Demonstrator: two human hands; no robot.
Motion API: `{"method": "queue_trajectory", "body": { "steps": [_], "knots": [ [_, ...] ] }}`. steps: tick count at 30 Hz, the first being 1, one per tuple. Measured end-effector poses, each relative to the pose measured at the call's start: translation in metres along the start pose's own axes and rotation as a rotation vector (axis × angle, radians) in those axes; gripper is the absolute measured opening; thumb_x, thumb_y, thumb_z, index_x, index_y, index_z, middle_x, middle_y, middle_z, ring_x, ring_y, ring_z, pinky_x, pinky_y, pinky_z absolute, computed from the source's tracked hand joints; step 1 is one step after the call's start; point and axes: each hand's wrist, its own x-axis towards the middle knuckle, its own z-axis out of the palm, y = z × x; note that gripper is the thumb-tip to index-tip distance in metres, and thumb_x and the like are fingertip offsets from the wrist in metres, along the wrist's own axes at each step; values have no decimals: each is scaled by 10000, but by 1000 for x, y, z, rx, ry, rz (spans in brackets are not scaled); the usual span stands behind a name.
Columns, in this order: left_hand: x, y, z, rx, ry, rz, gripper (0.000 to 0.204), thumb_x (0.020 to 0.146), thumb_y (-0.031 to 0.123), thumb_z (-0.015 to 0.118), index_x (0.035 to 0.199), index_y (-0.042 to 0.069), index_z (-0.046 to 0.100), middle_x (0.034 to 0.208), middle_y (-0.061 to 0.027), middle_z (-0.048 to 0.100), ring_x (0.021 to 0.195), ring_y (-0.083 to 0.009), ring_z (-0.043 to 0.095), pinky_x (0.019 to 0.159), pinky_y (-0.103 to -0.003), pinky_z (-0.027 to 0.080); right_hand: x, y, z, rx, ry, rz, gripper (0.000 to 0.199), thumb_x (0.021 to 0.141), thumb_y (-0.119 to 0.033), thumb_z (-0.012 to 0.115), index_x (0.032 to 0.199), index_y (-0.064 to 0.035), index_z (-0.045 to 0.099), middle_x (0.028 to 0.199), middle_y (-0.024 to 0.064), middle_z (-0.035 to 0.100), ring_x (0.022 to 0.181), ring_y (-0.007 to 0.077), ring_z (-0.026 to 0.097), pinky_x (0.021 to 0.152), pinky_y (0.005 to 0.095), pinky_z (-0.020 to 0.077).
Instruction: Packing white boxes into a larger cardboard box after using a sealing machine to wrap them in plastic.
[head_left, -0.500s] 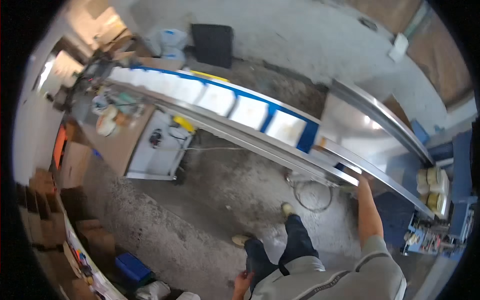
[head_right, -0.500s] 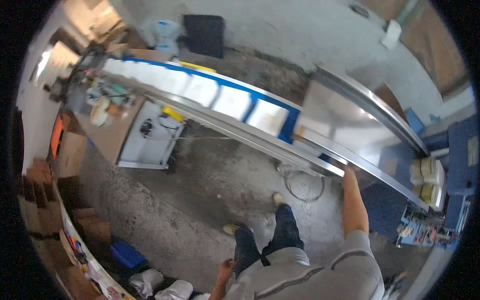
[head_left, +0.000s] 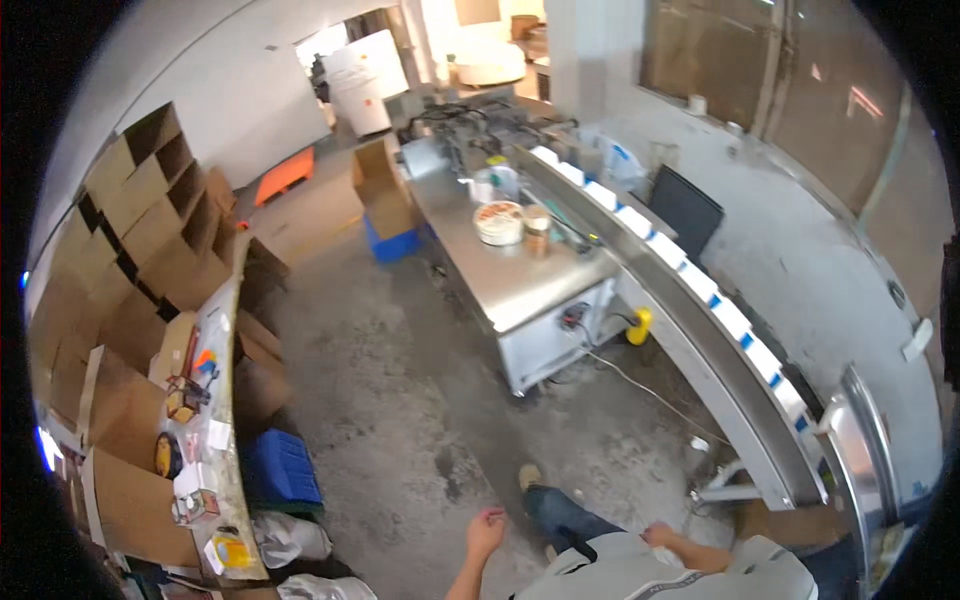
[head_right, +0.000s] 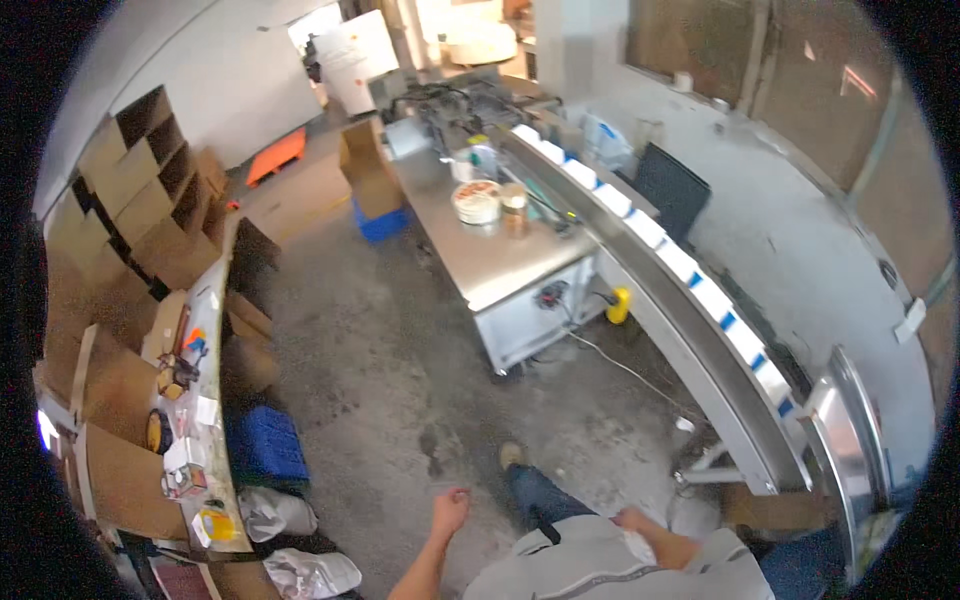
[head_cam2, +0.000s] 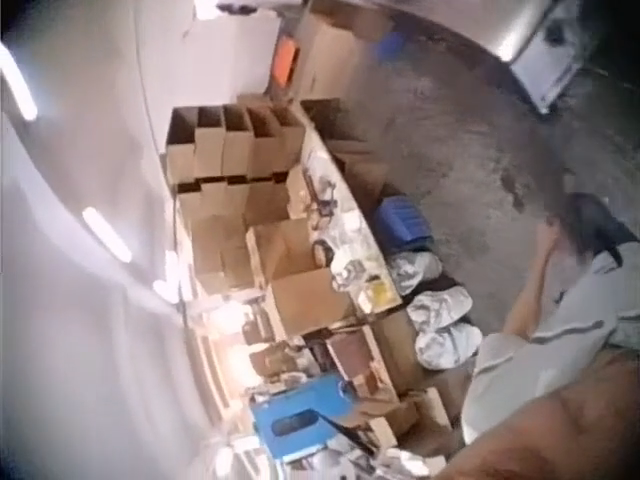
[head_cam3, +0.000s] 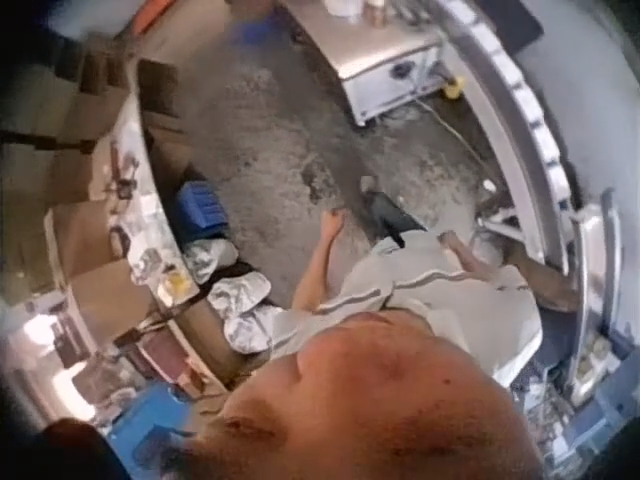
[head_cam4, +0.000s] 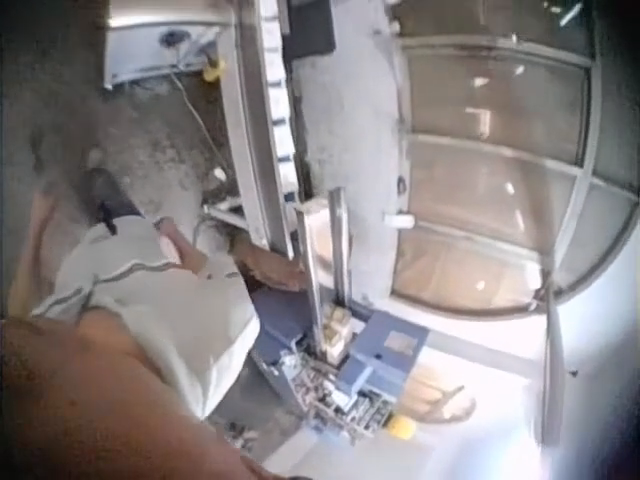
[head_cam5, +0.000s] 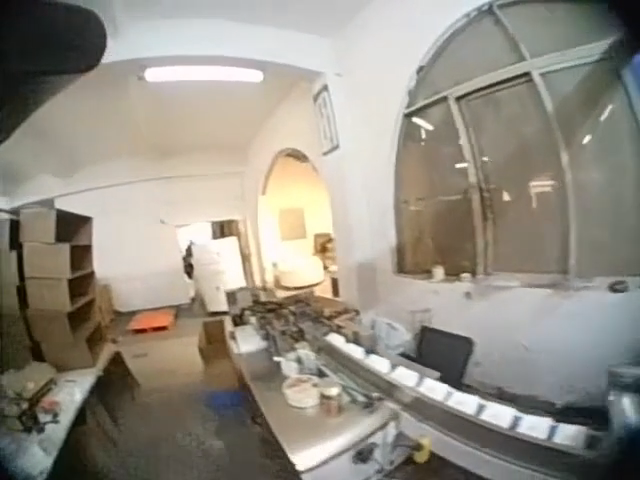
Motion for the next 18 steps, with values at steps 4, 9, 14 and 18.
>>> {"method": "queue_trajectory", "body": {
  "steps": [4, 9, 14, 18],
  "knots": [
    [72, -34, -137, -104, 160, -70, 293, 827, 161, 611, 1077, 80, 739, 699, -110, 711, 661, -214, 702, 645, -344, 540, 157, -29, -151, 211, -124, 105, 389, 863, -453, 612, 1018, -120, 740, 985, 121, 742, 836, 319, 695, 703, 454, 558],
    [136, -45, -242, 60, 179, -287, 297, 800, 291, 638, 967, 81, 767, 670, -131, 702, 703, -238, 718, 675, -369, 547, 382, -8, -241, 93, -6, 70, 397, 808, -438, 637, 969, -90, 739, 1000, 137, 733, 882, 318, 694, 761, 455, 558],
    [168, -61, -330, -393, 407, -402, 406, 836, 251, 684, 1158, 3, 689, 965, -191, 694, 910, -269, 663, 814, -381, 516, 604, -134, -491, 379, 154, -118, 618, 747, -343, 670, 1268, -12, 648, 1183, 247, 677, 1059, 368, 674, 917, 463, 532],
    [220, -229, -375, -162, 670, -340, 496, 931, 290, 644, 1300, -39, 604, 1182, -236, 685, 1091, -280, 651, 899, -381, 505, 716, -294, -681, 400, 245, -382, 616, 806, -353, 654, 1341, -52, 603, 1307, 209, 632, 1129, 332, 660, 968, 422, 522]
  ]
}}
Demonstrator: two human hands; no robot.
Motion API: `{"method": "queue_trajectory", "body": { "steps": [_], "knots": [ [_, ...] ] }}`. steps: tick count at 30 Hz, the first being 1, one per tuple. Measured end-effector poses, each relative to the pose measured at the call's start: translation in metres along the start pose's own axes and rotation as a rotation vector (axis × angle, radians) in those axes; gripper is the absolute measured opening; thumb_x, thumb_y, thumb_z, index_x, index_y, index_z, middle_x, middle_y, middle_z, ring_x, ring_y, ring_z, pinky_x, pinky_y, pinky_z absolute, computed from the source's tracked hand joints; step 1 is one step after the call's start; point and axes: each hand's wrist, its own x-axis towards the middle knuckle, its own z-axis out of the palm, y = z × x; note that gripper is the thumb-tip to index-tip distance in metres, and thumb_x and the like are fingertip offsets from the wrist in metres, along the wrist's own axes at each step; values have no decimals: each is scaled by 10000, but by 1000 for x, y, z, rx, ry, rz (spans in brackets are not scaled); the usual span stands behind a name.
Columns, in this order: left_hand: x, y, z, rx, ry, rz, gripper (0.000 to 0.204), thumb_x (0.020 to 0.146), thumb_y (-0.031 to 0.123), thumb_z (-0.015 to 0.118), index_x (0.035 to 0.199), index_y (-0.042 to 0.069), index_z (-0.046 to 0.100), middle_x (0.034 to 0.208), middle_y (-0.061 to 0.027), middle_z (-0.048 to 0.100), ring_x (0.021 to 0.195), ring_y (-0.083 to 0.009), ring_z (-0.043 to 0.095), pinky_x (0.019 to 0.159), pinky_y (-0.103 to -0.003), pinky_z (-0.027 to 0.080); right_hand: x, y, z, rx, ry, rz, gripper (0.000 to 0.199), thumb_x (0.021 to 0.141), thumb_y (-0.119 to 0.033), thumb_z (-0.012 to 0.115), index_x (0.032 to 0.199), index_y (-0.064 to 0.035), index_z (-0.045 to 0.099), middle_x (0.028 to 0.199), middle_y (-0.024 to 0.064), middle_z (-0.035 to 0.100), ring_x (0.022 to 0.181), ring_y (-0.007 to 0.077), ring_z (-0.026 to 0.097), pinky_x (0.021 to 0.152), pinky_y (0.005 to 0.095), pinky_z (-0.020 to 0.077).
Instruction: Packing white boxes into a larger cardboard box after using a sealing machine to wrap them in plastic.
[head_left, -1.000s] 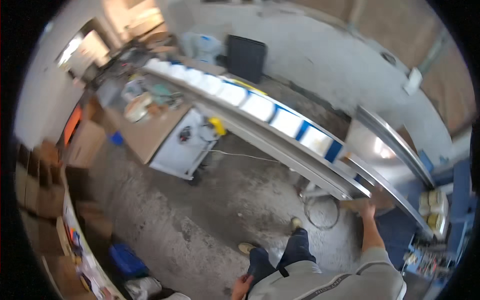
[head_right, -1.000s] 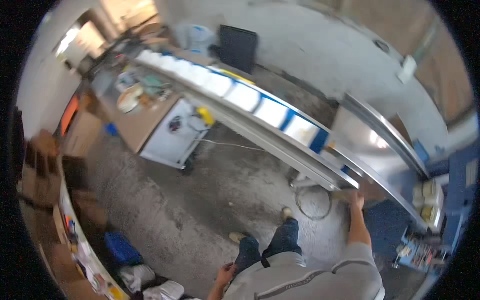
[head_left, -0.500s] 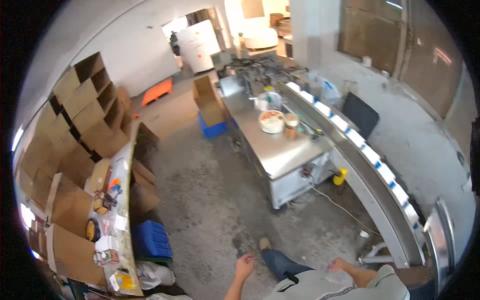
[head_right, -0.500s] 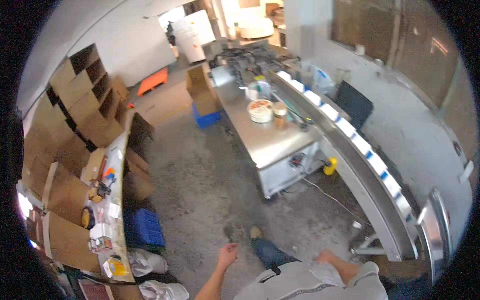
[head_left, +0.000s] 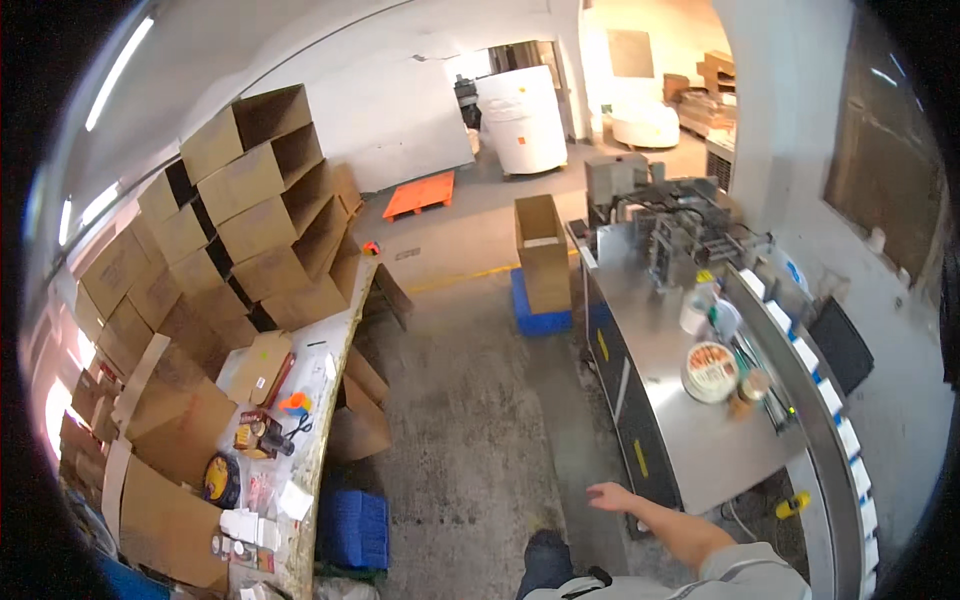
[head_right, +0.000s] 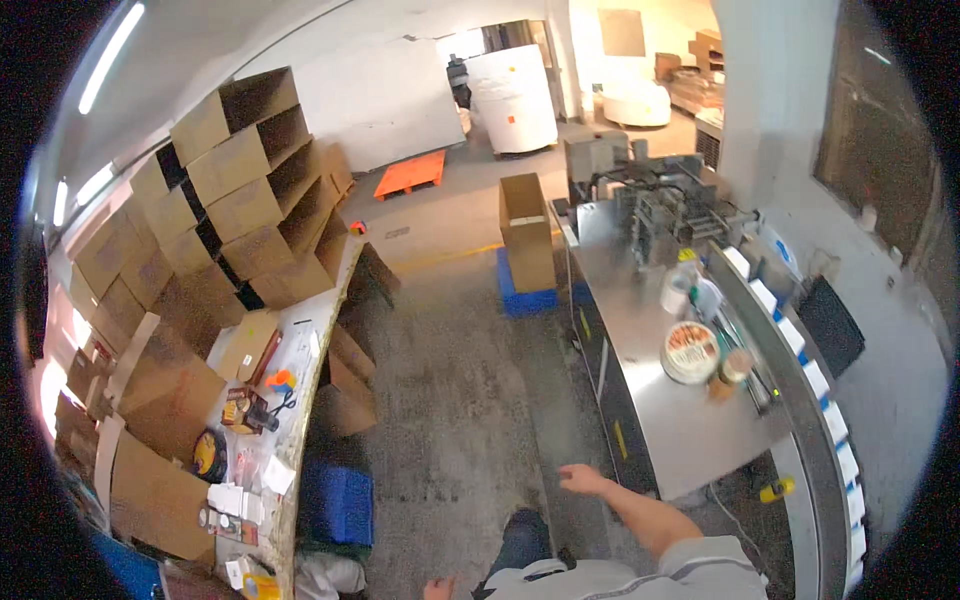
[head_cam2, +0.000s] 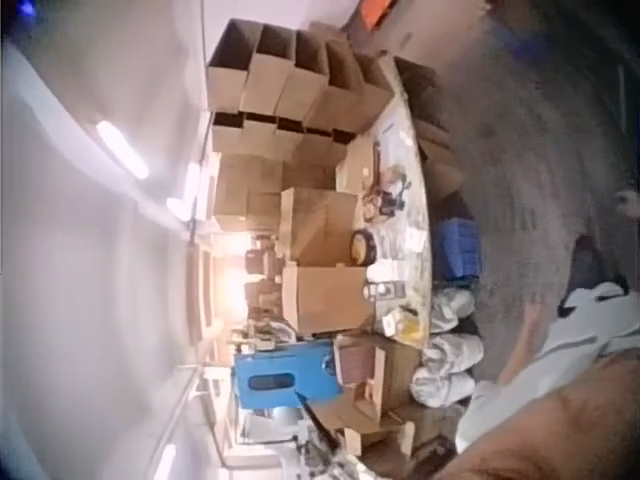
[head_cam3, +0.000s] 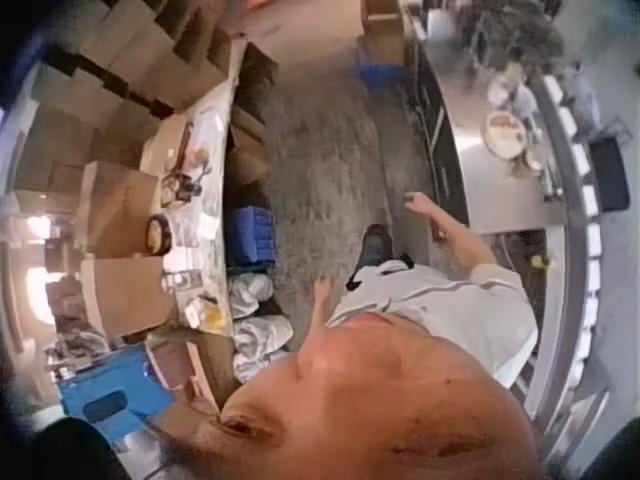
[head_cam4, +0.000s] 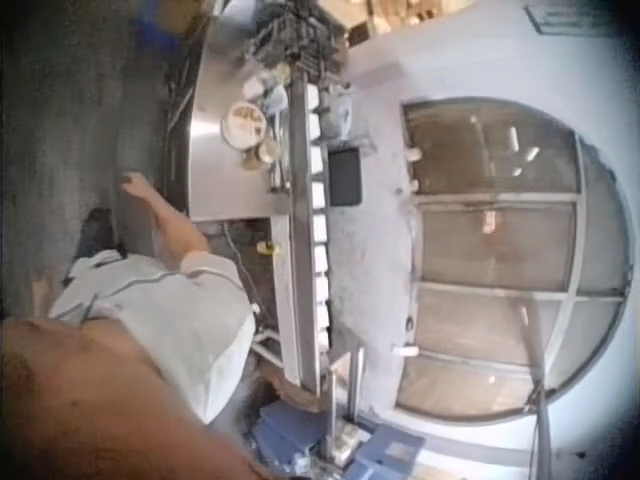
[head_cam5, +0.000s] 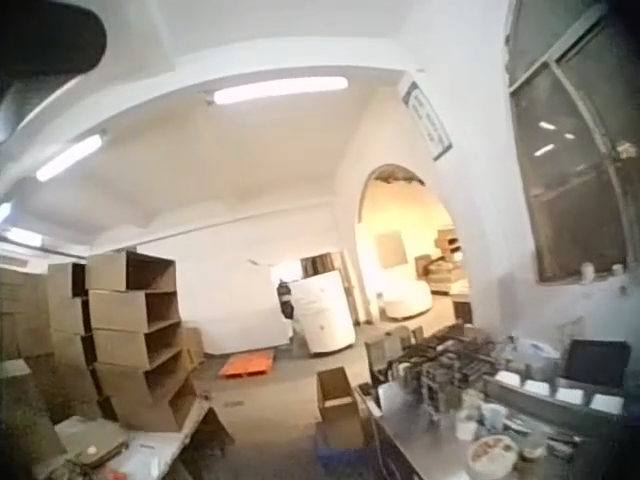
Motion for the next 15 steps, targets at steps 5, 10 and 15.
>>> {"method": "queue_trajectory", "body": {
  "steps": [5, 10, 15],
  "knots": [
    [209, 157, 23, -142, -181, -134, 383, 921, 240, 640, 1226, 11, 652, 980, -190, 713, 906, -252, 659, 796, -418, 517, 106, 64, -82, -25, 85, 53, 490, 850, -312, 721, 1243, -26, 659, 1165, 173, 710, 1055, 271, 693, 935, 394, 535],
    [395, 205, 20, 265, -190, -36, 279, 800, 236, 689, 953, 8, 739, 744, -174, 698, 677, -250, 665, 658, -413, 525, 157, 92, -71, -418, -71, 44, 231, 810, -254, 638, 907, -60, 717, 899, 148, 706, 891, 305, 699, 747, 450, 563],
    [581, 389, 19, -3, -90, 132, 361, 860, 334, 671, 738, 0, 728, 621, -115, 659, 614, -153, 618, 612, -343, 484, 212, 169, -38, 70, -306, 199, 169, 798, -234, 597, 711, -97, 643, 690, 129, 652, 610, 359, 637, 506, 512, 476]
  ]
}}
